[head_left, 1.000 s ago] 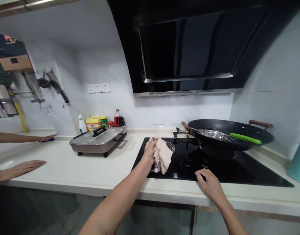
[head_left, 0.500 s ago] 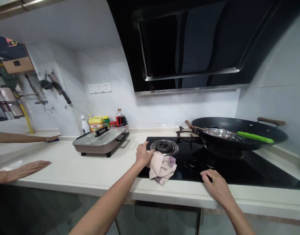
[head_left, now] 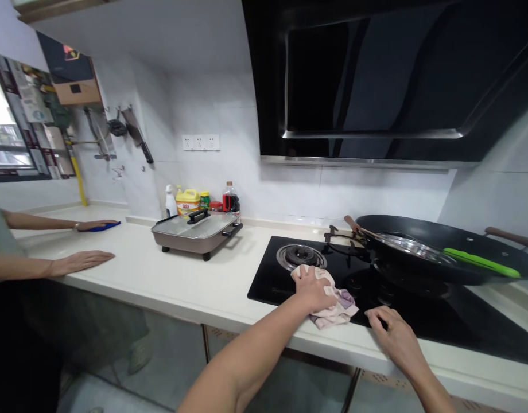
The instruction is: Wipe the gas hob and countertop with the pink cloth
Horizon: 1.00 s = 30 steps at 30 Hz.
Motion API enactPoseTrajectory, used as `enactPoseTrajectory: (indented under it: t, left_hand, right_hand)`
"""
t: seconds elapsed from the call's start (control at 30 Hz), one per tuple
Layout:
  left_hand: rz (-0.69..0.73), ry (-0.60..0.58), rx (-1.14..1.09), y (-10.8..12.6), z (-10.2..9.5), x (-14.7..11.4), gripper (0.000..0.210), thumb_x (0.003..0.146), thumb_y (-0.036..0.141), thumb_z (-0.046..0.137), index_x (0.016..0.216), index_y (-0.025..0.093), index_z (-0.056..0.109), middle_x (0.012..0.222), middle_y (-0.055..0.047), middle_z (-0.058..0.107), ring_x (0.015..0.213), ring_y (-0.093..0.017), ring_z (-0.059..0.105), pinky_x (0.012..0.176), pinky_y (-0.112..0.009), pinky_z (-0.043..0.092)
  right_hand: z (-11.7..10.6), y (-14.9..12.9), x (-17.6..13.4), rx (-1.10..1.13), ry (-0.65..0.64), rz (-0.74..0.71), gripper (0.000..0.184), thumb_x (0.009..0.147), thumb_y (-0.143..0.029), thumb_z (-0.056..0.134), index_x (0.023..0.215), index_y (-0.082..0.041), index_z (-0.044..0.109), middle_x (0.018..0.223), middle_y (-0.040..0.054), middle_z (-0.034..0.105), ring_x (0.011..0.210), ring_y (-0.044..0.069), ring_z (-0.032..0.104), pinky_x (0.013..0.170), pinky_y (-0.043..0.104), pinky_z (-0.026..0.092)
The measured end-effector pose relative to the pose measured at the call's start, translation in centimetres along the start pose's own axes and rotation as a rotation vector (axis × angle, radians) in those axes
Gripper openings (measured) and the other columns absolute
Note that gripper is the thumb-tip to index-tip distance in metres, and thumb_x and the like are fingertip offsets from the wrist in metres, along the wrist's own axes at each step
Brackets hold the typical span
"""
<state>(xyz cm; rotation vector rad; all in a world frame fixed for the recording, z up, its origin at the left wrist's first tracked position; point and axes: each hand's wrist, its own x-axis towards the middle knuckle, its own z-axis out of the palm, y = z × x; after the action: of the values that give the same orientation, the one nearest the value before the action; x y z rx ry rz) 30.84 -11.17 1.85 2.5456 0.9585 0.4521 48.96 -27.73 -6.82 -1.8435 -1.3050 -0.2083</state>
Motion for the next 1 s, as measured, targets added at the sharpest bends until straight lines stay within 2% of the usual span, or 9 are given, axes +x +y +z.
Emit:
enactPoseTrajectory:
  t: [0.13, 0.23, 0.33, 0.4, 0.47, 0.63, 0.83, 0.9, 1.0]
  left_hand:
    - [-0.035, 0.053, -0.049, -4.4, -2.4, -0.9, 0.057, 0.058, 0.051, 0.087, 0.112, 0.038, 0.078, 0.163, -0.008, 0.044, 0.155, -0.049, 0.023, 0.122, -0.074, 0.012]
    - [-0.106, 0.120, -0.060, -9.3, -5.3, -2.7, 0.055, 0.061, 0.049, 0.086, 0.113, 0.037, 0.077, 0.164, -0.008, 0.044, 0.156, -0.047, 0.024, 0.124, -0.071, 0.012]
    - [-0.189, 0.169, -0.037, -13.5, -8.0, -4.7, 0.051, 0.067, 0.042, 0.083, 0.118, 0.034, 0.076, 0.164, -0.009, 0.044, 0.156, -0.044, 0.025, 0.126, -0.063, 0.020]
    - [-0.210, 0.190, -0.016, -15.2, -9.0, -5.9, 0.051, 0.072, 0.037, 0.079, 0.122, 0.032, 0.075, 0.163, -0.010, 0.045, 0.156, -0.042, 0.029, 0.127, -0.057, 0.024]
    - [-0.204, 0.211, 0.007, -15.8, -9.2, -6.6, 0.049, 0.075, 0.033, 0.075, 0.124, 0.030, 0.074, 0.161, -0.010, 0.046, 0.156, -0.039, 0.030, 0.127, -0.054, 0.026]
    - [-0.115, 0.228, 0.041, -13.6, -7.7, -6.1, 0.033, 0.078, 0.022, 0.072, 0.111, 0.025, 0.075, 0.160, -0.011, 0.048, 0.155, -0.038, 0.031, 0.129, -0.055, 0.022]
    - [0.109, 0.128, -0.050, -7.9, -3.7, -1.2, 0.023, 0.076, 0.019, 0.074, 0.098, 0.026, 0.073, 0.162, -0.008, 0.047, 0.155, -0.034, 0.033, 0.129, -0.052, 0.025]
    - [0.171, 0.096, -0.101, -5.9, -2.3, 1.0, 0.031, 0.073, 0.019, 0.076, 0.103, 0.026, 0.072, 0.168, -0.008, 0.037, 0.156, -0.035, 0.033, 0.127, -0.052, 0.029]
    - [0.244, 0.064, -0.164, -3.7, -0.9, 3.8, 0.061, 0.066, 0.019, 0.078, 0.125, 0.026, 0.067, 0.171, -0.011, 0.028, 0.152, -0.037, 0.041, 0.124, -0.052, 0.036]
  right_hand:
    - [0.0, 0.1, 0.0, 0.006, -0.001, 0.012, 0.038, 0.092, -0.053, 0.048, 0.079, -0.030, 0.075, 0.097, 0.0033, 0.077, 0.099, 0.027, 0.068, 0.090, 0.041, 0.052]
    - [-0.1, -0.3, -0.1, 0.006, 0.000, -0.006, 0.037, 0.092, -0.052, 0.048, 0.079, -0.030, 0.074, 0.095, 0.0029, 0.076, 0.098, 0.027, 0.067, 0.090, 0.041, 0.051]
    - [-0.3, -0.8, -0.4, -0.004, 0.022, 0.002, 0.035, 0.094, -0.049, 0.048, 0.080, -0.029, 0.074, 0.097, 0.0031, 0.075, 0.099, 0.026, 0.067, 0.091, 0.040, 0.051]
    - [-0.3, -1.1, -0.5, 0.003, 0.066, 0.014, 0.035, 0.095, -0.049, 0.048, 0.082, -0.028, 0.073, 0.098, 0.0040, 0.075, 0.101, 0.027, 0.066, 0.092, 0.040, 0.050]
    - [-0.4, -1.4, -0.6, 0.023, 0.116, 0.022, 0.035, 0.096, -0.050, 0.048, 0.085, -0.027, 0.073, 0.100, 0.0050, 0.074, 0.104, 0.027, 0.066, 0.094, 0.040, 0.049]
    - [-0.4, -1.9, -0.6, 0.058, 0.121, 0.018, 0.035, 0.097, -0.048, 0.048, 0.083, -0.027, 0.073, 0.098, 0.0044, 0.074, 0.099, 0.025, 0.068, 0.094, 0.039, 0.049]
    - [-0.6, -2.1, -0.5, 0.095, 0.126, 0.004, 0.033, 0.098, -0.046, 0.049, 0.083, -0.027, 0.072, 0.095, 0.0047, 0.074, 0.096, 0.025, 0.068, 0.091, 0.038, 0.049]
    - [-0.6, -2.1, -0.5, 0.099, 0.129, -0.006, 0.034, 0.099, -0.045, 0.048, 0.083, -0.027, 0.071, 0.094, 0.0053, 0.074, 0.095, 0.025, 0.068, 0.091, 0.038, 0.049]
    - [-0.5, -2.0, -0.4, 0.084, 0.136, -0.019, 0.035, 0.100, -0.045, 0.046, 0.081, -0.027, 0.070, 0.093, 0.0060, 0.074, 0.095, 0.025, 0.068, 0.090, 0.038, 0.049]
